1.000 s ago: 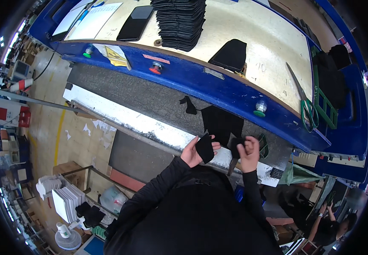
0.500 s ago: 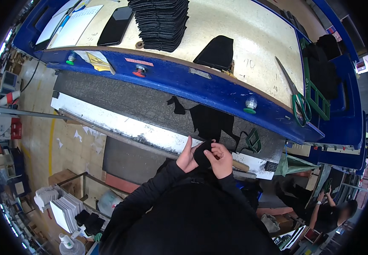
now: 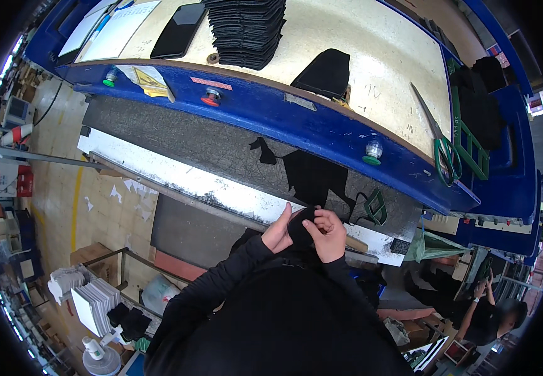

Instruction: The person uses a green plastic template to mark and cut black fabric pieces on a blue industrial cutting table. They repeatedly position the template, trace the outline, and use large shears to cut the fabric, stacking the finished pieces on the table.

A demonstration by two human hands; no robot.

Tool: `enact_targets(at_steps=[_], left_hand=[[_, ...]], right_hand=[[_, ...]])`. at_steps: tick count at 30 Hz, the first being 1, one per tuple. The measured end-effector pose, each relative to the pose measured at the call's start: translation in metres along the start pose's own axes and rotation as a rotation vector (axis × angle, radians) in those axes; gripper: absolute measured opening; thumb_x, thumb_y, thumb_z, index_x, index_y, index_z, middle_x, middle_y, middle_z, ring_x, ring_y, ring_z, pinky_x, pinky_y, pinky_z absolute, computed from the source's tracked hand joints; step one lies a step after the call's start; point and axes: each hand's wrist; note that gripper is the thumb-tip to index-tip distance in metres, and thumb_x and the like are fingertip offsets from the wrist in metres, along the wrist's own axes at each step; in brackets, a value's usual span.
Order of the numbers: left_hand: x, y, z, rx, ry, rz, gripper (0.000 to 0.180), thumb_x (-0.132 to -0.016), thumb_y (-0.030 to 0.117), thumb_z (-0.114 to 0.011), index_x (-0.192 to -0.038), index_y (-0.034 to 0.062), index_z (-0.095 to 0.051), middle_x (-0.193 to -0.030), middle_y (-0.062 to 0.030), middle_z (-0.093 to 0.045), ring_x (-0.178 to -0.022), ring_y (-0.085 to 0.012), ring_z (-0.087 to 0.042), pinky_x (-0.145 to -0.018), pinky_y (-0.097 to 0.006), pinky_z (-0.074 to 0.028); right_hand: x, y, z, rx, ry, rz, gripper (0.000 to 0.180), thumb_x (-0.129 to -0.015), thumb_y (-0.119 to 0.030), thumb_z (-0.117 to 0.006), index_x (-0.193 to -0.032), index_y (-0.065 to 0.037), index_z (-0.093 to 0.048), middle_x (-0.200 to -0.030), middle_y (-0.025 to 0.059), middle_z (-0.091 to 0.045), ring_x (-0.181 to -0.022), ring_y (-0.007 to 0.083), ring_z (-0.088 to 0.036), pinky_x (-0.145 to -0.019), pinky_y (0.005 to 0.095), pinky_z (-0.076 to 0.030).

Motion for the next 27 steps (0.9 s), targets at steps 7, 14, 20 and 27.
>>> enact_targets(at_steps=[7,14,20,27], left_hand=[[0.005,-0.006,-0.004,-0.138,0.044,0.091,0.078,-0.107,0.061,-0.019,-0.154,0.0008,-0.033,-0.149,-0.0146,-0.05,-0.136,-0.0245,-0.052,-0.113,-0.04,-0.044],[0.016,-0.004,-0.017,-0.197,0.054,0.134,0.083,-0.104,0.065,-0.015,-0.157,0.0031,-0.031,-0.151,-0.012,-0.047,-0.137,-0.0225,-0.051,-0.113,-0.037,-0.044],[0.024,0.003,-0.027,0.012,-0.052,0.148,0.097,-0.098,0.075,-0.015,-0.158,-0.0004,-0.027,-0.153,-0.0138,-0.046,-0.138,-0.0225,-0.049,-0.116,-0.039,-0.041],[0.025,0.013,-0.03,-0.135,-0.129,0.064,0.096,-0.097,0.076,-0.011,-0.156,0.0034,-0.034,-0.142,-0.0159,-0.055,-0.134,-0.0233,-0.053,-0.112,-0.039,-0.044]], right_hand=[[0.009,-0.022,0.005,0.262,-0.011,0.034,0.039,-0.084,-0.008,-0.08,-0.119,-0.005,-0.064,-0.096,0.0093,-0.068,-0.076,0.0149,-0.066,-0.07,0.0295,-0.054],[0.004,-0.048,0.022,0.701,-0.145,0.661,0.03,-0.075,-0.009,-0.081,-0.105,-0.012,-0.075,-0.116,0.0108,-0.059,-0.102,0.0317,-0.054,-0.089,0.0422,-0.043],[0.012,-0.053,0.034,0.697,-0.203,0.773,0.019,-0.077,-0.007,-0.077,-0.095,-0.009,-0.072,-0.108,0.0065,-0.063,-0.104,0.028,-0.059,-0.091,0.0423,-0.04],[0.032,-0.12,0.044,0.687,-0.503,0.615,0.011,-0.081,-0.008,-0.073,-0.091,-0.01,-0.067,-0.093,0.0026,-0.067,-0.103,0.0252,-0.063,-0.091,0.0406,-0.04]])
Point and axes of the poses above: each hand's wrist, its own x-axis away from the middle knuckle, its own z-axis out of the back of the hand, y = z × x
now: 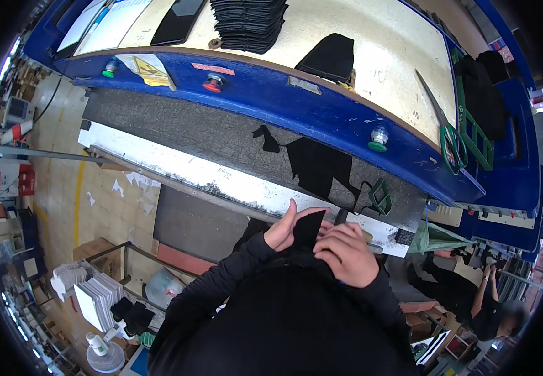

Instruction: The person uses a green plastic template to mark and cut black fabric pieces on a blue industrial cutting table. They repeatedly position the template, trace the outline, and use large shears to cut the fabric, stacking the finished pieces on the table.

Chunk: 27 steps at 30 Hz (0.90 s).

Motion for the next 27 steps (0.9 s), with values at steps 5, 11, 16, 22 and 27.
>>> enact_targets(at_steps=[5,11,16,22,27], left_hand=[[-0.002,0.002,-0.003,-0.142,-0.001,0.054,0.096,-0.099,0.073,-0.006,-0.154,-0.0001,-0.037,-0.142,-0.0134,-0.055,-0.133,-0.0213,-0.053,-0.115,-0.036,-0.041],[-0.002,0.006,0.006,-0.455,-0.047,0.051,0.096,-0.101,0.071,-0.005,-0.154,-0.0018,-0.036,-0.154,-0.013,-0.043,-0.146,-0.0213,-0.036,-0.121,-0.035,-0.028],[-0.003,0.009,0.006,-0.409,-0.022,0.112,0.096,-0.101,0.07,-0.003,-0.155,-0.0011,-0.037,-0.155,-0.0129,-0.042,-0.146,-0.0217,-0.036,-0.122,-0.034,-0.026],[-0.006,-0.001,0.005,-0.398,0.021,0.103,0.096,-0.101,0.07,-0.003,-0.155,-0.003,-0.035,-0.157,-0.013,-0.04,-0.149,-0.0214,-0.031,-0.124,-0.034,-0.021],[-0.007,0.003,-0.003,-0.409,0.044,0.131,0.096,-0.102,0.069,-0.003,-0.156,-0.0036,-0.033,-0.158,-0.0131,-0.039,-0.15,-0.0216,-0.029,-0.124,-0.034,-0.02]], right_hand=[[-0.016,0.017,-0.007,0.072,0.07,-0.114,0.007,-0.085,-0.012,-0.072,-0.092,-0.01,-0.069,-0.091,0.001,-0.067,-0.094,0.0252,-0.06,-0.084,0.0396,-0.04],[-0.015,0.021,-0.016,0.165,0.139,-0.064,0.009,-0.083,-0.013,-0.075,-0.091,-0.01,-0.072,-0.092,-0.0002,-0.066,-0.095,0.0232,-0.059,-0.083,0.039,-0.039],[-0.012,0.02,-0.018,0.163,0.149,-0.053,0.012,-0.081,-0.014,-0.078,-0.092,-0.011,-0.074,-0.093,-0.001,-0.066,-0.097,0.022,-0.058,-0.084,0.0392,-0.038],[-0.009,0.024,-0.022,0.172,0.173,-0.053,0.015,-0.076,-0.012,-0.081,-0.091,-0.011,-0.075,-0.094,-0.0024,-0.066,-0.099,0.021,-0.057,-0.086,0.0392,-0.038],[-0.005,0.027,-0.022,0.187,0.188,-0.062,0.013,-0.075,-0.014,-0.082,-0.087,-0.013,-0.078,-0.094,-0.0034,-0.068,-0.098,0.0207,-0.058,-0.085,0.0384,-0.037]])
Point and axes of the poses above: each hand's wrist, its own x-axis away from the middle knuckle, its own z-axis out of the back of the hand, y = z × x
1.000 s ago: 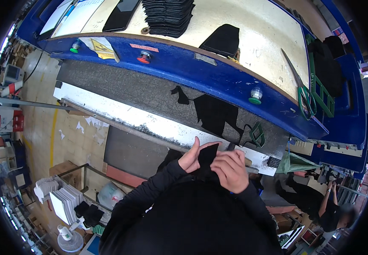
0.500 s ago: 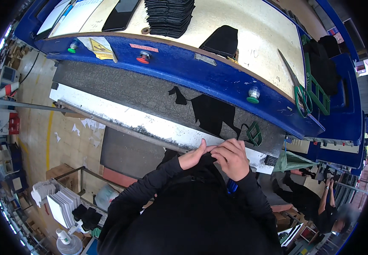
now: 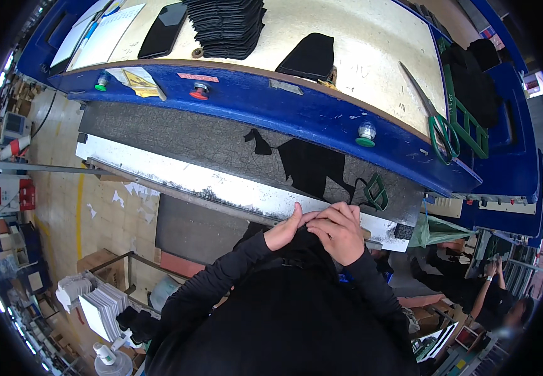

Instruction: The person uses a green plastic template to mark and cut black fabric pieces on a blue industrial cutting table. They repeatedly position the template, trace the outline, and use large shears to cut the fabric, stacking the finished pieces on the table.

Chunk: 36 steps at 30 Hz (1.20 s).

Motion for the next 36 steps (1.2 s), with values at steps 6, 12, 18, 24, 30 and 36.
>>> enact_targets(at_steps=[6,12,18,24,30,36], left_hand=[[-0.005,-0.004,-0.004,0.127,-0.005,0.042,0.094,-0.102,0.069,-0.005,-0.156,-0.0031,-0.031,-0.158,-0.0126,-0.038,-0.148,-0.0214,-0.032,-0.122,-0.034,-0.024],[-0.003,-0.015,-0.007,0.19,-0.111,-0.074,0.056,-0.11,0.034,-0.043,-0.154,-0.0001,-0.036,-0.147,-0.0087,-0.048,-0.137,-0.0174,-0.045,-0.116,-0.034,-0.036],[-0.01,-0.035,-0.007,0.274,-0.016,0.01,0.055,-0.097,-0.003,-0.054,-0.151,0.0018,-0.042,-0.122,-0.0103,-0.062,-0.115,-0.0192,-0.061,-0.104,-0.034,-0.047],[-0.005,-0.048,0.078,-1.247,0.615,-0.059,0.064,-0.084,0.001,-0.06,-0.146,0.0145,-0.047,-0.114,-0.0227,-0.068,-0.105,-0.0454,-0.065,-0.094,-0.05,-0.052],[0.0,-0.08,0.066,-1.627,0.7,-0.013,0.064,-0.076,0.009,-0.066,-0.139,0.0106,-0.052,-0.105,-0.0178,-0.07,-0.101,-0.0371,-0.066,-0.091,-0.048,-0.053],[-0.01,-0.094,0.055,-1.472,0.907,0.237,0.047,-0.077,0.017,-0.066,-0.122,0.0108,-0.057,-0.099,-0.0186,-0.072,-0.089,-0.039,-0.071,-0.078,-0.05,-0.058]], right_hand=[[0.011,0.009,-0.01,-0.008,0.055,-0.015,0.013,-0.074,-0.013,-0.081,-0.087,-0.014,-0.078,-0.094,-0.0036,-0.068,-0.098,0.0207,-0.058,-0.086,0.0389,-0.037],[0.021,0.019,-0.016,-0.043,0.106,-0.042,0.013,-0.075,-0.013,-0.078,-0.088,-0.013,-0.077,-0.094,-0.0031,-0.068,-0.098,0.0208,-0.058,-0.086,0.0389,-0.037],[0.034,0.056,-0.021,-0.418,-0.011,-0.242,0.012,-0.082,-0.016,-0.078,-0.093,-0.01,-0.077,-0.097,0.0036,-0.068,-0.103,0.0244,-0.06,-0.093,0.0406,-0.043],[0.105,0.221,-0.035,0.352,0.273,-0.737,0.084,-0.074,-0.04,-0.086,-0.145,-0.013,-0.049,-0.135,0.0162,-0.05,-0.124,0.0405,-0.047,-0.1,0.0559,-0.037],[0.104,0.268,-0.027,0.268,0.028,-0.682,0.086,-0.074,-0.044,-0.084,-0.144,-0.009,-0.048,-0.134,0.0167,-0.05,-0.125,0.0391,-0.047,-0.101,0.0556,-0.037],[0.055,0.211,-0.025,0.17,-0.008,-0.366,0.076,-0.075,-0.031,-0.085,-0.14,-0.01,-0.053,-0.136,0.0134,-0.051,-0.127,0.0365,-0.046,-0.103,0.052,-0.036]])
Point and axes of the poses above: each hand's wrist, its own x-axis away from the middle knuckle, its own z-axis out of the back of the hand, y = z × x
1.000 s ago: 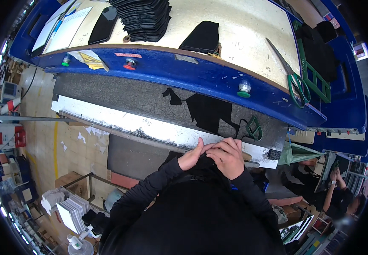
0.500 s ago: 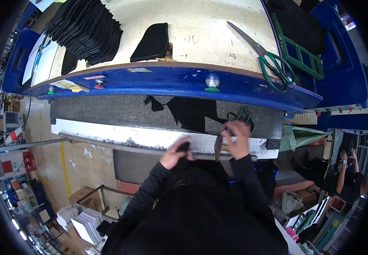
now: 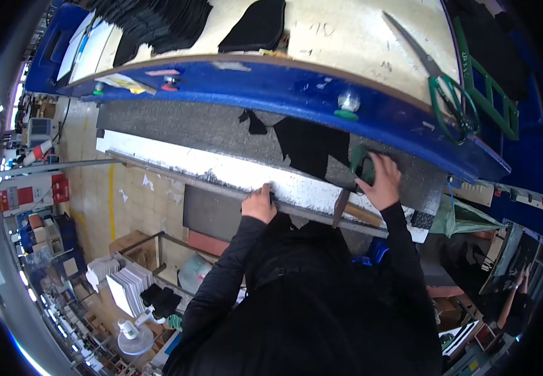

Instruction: The person uses a green plastic template to mark and cut black fabric pieces on a blue industrial cutting table. They repeatedly position the template, trace the outline, and use large shears to cut the fabric, stacking the finished pieces on the table.

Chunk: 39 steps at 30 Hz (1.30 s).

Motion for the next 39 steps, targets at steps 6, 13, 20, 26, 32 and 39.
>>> enact_targets(at_steps=[6,13,20,26,32,39], left_hand=[[0.004,-0.007,0.003,-0.03,-0.007,-0.14,0.045,-0.075,0.016,-0.066,-0.118,0.008,-0.062,-0.097,-0.0185,-0.072,-0.079,-0.0379,-0.072,-0.07,-0.048,-0.059],[-0.006,-0.026,0.015,-0.015,-0.308,-0.266,0.036,-0.078,0.02,-0.065,-0.111,0.0055,-0.069,-0.096,-0.0231,-0.072,-0.092,-0.0419,-0.07,-0.082,-0.052,-0.058],[-0.035,-0.061,0.029,0.603,-0.386,-0.379,0.031,-0.079,0.018,-0.074,-0.108,0.0067,-0.069,-0.095,-0.0185,-0.073,-0.091,-0.0355,-0.072,-0.084,-0.042,-0.056],[-0.108,-0.001,0.057,0.518,-0.13,-0.416,0.056,-0.081,0.026,-0.082,-0.13,0.0128,-0.061,-0.101,-0.017,-0.072,-0.09,-0.0355,-0.072,-0.078,-0.044,-0.057],[-0.153,0.039,0.03,0.274,-0.144,-0.651,0.055,-0.079,0.033,-0.082,-0.127,0.0125,-0.063,-0.104,-0.0168,-0.073,-0.094,-0.0365,-0.071,-0.078,-0.047,-0.057],[-0.159,0.066,0.034,0.237,-0.192,-0.616,0.05,-0.079,0.03,-0.083,-0.121,0.014,-0.061,-0.096,-0.0152,-0.073,-0.092,-0.0363,-0.071,-0.075,-0.046,-0.056]], right_hand=[[-0.053,-0.078,-0.044,0.118,-0.175,0.492,0.057,-0.083,0.0,-0.062,-0.135,-0.024,-0.062,-0.151,0.0079,-0.044,-0.145,0.0341,-0.032,-0.116,0.0558,-0.024],[-0.042,-0.097,-0.052,0.209,-0.227,0.393,0.071,-0.076,0.004,-0.069,-0.139,-0.028,-0.06,-0.151,0.0103,-0.043,-0.143,0.0347,-0.034,-0.114,0.0559,-0.026],[-0.022,-0.117,-0.049,0.003,-0.083,-0.071,0.079,-0.076,-0.024,-0.083,-0.148,-0.021,-0.052,-0.126,0.0148,-0.049,-0.118,0.0339,-0.046,-0.099,0.0503,-0.034],[-0.011,-0.074,-0.084,-0.122,0.043,-0.13,0.07,-0.075,-0.019,-0.083,-0.14,-0.012,-0.057,-0.118,0.0124,-0.055,-0.114,0.0353,-0.052,-0.097,0.0458,-0.042],[-0.003,-0.068,-0.09,-0.374,0.231,-0.173,0.062,-0.077,-0.014,-0.081,-0.135,-0.009,-0.06,-0.115,0.0142,-0.058,-0.11,0.0369,-0.054,-0.097,0.0461,-0.043],[0.012,-0.052,-0.084,-0.208,0.135,-0.177,0.064,-0.081,-0.009,-0.074,-0.142,-0.007,-0.055,-0.12,0.0138,-0.056,-0.112,0.0362,-0.051,-0.098,0.0463,-0.041]])
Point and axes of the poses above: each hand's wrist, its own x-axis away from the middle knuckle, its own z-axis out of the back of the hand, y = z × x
